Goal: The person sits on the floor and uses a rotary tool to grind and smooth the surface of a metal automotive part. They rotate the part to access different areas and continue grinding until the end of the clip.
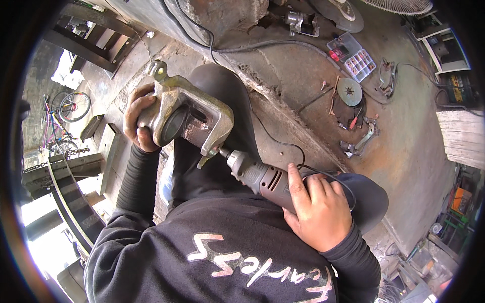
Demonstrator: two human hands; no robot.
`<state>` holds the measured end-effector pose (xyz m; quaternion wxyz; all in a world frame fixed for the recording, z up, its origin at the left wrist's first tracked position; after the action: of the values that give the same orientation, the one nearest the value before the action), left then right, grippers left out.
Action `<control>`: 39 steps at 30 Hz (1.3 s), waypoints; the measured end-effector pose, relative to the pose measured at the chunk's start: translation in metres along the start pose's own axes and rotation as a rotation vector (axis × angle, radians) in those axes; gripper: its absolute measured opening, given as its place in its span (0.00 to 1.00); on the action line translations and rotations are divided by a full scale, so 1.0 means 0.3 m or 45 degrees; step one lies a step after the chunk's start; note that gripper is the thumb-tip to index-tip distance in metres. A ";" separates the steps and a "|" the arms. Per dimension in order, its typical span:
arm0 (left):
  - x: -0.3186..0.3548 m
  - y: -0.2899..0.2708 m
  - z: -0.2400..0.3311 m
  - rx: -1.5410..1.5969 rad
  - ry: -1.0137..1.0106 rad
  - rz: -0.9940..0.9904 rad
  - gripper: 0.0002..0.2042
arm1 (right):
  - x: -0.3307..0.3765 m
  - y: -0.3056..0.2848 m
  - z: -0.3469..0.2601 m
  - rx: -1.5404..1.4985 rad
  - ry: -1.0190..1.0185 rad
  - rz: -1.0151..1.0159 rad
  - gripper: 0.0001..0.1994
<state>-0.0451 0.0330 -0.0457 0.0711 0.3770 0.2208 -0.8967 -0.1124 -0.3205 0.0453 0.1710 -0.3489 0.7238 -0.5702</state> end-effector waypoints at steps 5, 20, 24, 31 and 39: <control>-0.002 -0.002 0.003 -0.012 0.004 -0.015 0.29 | 0.001 -0.028 -0.008 0.077 0.037 -0.003 0.44; -0.012 0.002 0.012 -0.049 0.031 0.002 0.29 | -0.003 -0.073 -0.020 0.114 0.055 -0.069 0.43; -0.012 0.000 0.016 -0.048 0.021 -0.013 0.30 | -0.003 -0.076 -0.021 0.122 0.048 -0.096 0.44; -0.012 0.001 0.017 -0.040 0.011 -0.022 0.29 | -0.013 -0.075 -0.022 0.094 0.026 -0.056 0.44; -0.003 -0.002 0.014 -0.041 0.024 -0.012 0.31 | 0.001 -0.050 -0.001 -0.026 0.010 -0.081 0.42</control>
<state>-0.0475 0.0315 -0.0423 0.0707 0.3833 0.2378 -0.8897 -0.1081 -0.3221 0.0596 0.1462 -0.3712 0.7188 -0.5694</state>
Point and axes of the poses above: each hand's wrist, its own x-axis away from the middle knuckle, its own y-axis out of the palm, z = x × y, the point moved 2 cm from there along -x, towards the middle knuckle, and after that the axes turned 5 degrees about -y, right-handed, at the moved point
